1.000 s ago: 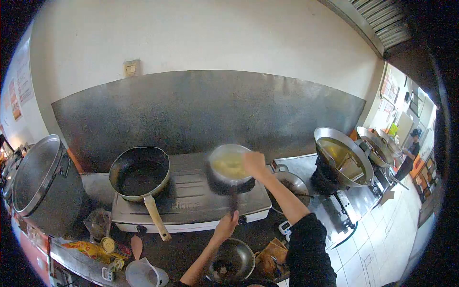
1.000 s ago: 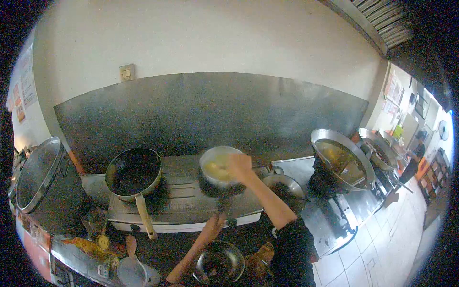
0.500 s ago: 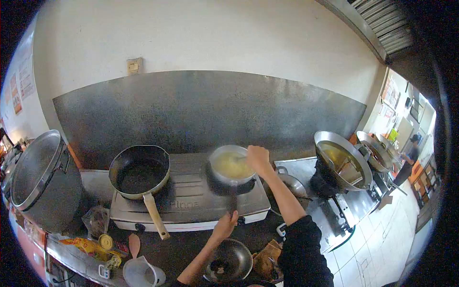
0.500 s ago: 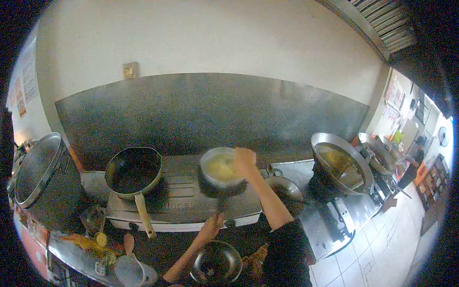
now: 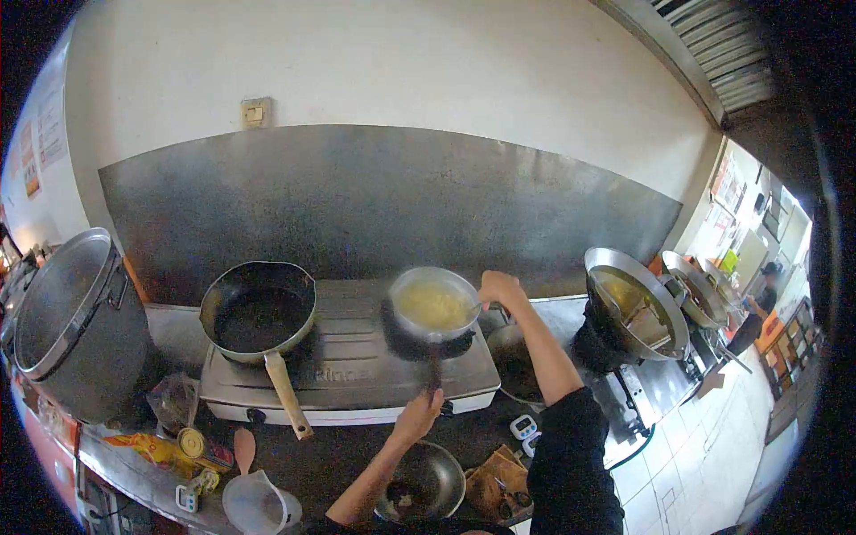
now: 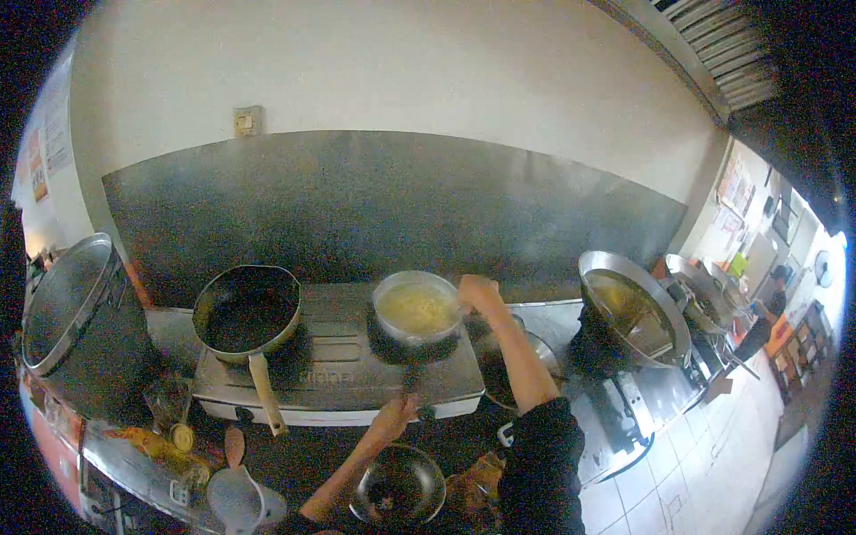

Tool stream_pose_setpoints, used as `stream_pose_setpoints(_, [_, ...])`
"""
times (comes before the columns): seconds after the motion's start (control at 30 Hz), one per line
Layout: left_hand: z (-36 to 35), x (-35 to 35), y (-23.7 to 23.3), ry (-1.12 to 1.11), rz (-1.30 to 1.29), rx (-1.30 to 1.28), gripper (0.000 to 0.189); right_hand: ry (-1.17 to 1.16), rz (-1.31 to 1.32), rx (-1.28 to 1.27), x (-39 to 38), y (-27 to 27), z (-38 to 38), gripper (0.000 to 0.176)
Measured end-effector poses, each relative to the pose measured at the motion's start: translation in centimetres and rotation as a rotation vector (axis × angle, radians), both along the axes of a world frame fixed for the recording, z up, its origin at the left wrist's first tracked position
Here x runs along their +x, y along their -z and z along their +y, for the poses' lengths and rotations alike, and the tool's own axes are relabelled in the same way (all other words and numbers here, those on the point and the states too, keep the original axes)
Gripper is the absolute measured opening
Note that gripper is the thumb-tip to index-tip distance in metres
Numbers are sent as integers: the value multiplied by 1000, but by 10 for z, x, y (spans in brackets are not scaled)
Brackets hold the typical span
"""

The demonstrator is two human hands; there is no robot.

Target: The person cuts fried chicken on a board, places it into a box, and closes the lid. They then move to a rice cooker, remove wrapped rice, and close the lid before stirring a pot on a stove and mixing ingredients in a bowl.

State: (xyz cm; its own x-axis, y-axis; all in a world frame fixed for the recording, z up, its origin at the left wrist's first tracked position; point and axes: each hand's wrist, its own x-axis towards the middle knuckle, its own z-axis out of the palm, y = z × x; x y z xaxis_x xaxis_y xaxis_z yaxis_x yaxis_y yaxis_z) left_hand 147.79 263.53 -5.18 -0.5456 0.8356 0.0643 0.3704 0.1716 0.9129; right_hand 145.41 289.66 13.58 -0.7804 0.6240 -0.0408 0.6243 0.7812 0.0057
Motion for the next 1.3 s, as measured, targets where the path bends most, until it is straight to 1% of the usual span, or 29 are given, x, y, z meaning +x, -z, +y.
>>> stream_pose_setpoints(0.03, [0,-1,-1,16,-46,-41,47,6,-24,-90,-4,12,8,27])
stream_pose_setpoints(0.1, [7,-4,17,9,-51,-14,46,-48,81,-130,-18,39,26,29])
stream_pose_setpoints(0.13, [7,-4,17,8,-51,-4,46,-72,135,-154,-19,39,22,30])
stream_pose_setpoints(0.23, [7,-2,14,-48,12,-73,46,-76,154,-121,-33,22,4,35])
stream_pose_setpoints(0.33, [1,-1,13,29,102,6,45,-138,234,-24,-34,-13,-43,34])
stream_pose_setpoints(0.4, [-1,0,0,21,100,-22,44,-180,245,55,-35,-22,-65,30])
stream_pose_setpoints(0.47, [-1,0,-11,15,62,-52,44,-203,235,100,-40,-17,-73,25])
stream_pose_setpoints(0.53, [-2,1,-15,11,-8,-88,45,-206,208,112,-40,3,-74,22])
stream_pose_setpoints(0.63, [4,-3,22,33,360,61,46,-309,310,78,-18,27,-77,22])
stream_pose_setpoints(0.73, [10,-4,38,-59,238,56,46,-157,208,136,-16,11,-57,23])
stream_pose_setpoints(0.8, [14,-2,38,-63,-44,50,46,-67,165,177,-5,-25,-57,24])
stream_pose_setpoints(0.87, [13,-5,29,-67,-115,16,47,-34,263,236,-4,-21,-28,27])
stream_pose_setpoints(0.9, [6,-2,10,-68,-48,-20,47,-16,309,265,-6,-14,-15,28])
stream_pose_setpoints(0.93, [2,0,-1,-67,16,-57,47,-7,305,253,-5,-6,-9,28])
stream_pose_setpoints(1.0, [6,0,5,-94,1,-59,48,14,296,229,-3,17,2,29])
stream_pose_setpoints(1.03, [8,0,8,-106,-5,-61,48,25,276,148,-6,31,6,27])
stream_pose_setpoints(1.1, [1,-1,-5,-49,-15,-74,49,50,234,-16,-18,57,18,23])
stream_pose_setpoints(1.13, [-1,0,-9,-21,-20,-83,50,-53,219,-42,-23,64,25,21])
stream_pose_setpoints(1.2, [5,-2,6,-40,-49,-31,50,-256,189,-101,-28,71,28,17])
stream_pose_setpoints(1.23, [9,-4,15,-50,-63,-7,50,-251,252,-133,-28,72,29,16])
stream_pose_setpoints(1.3, [10,-7,21,-37,2,-54,49,-235,373,-199,-29,70,30,15])
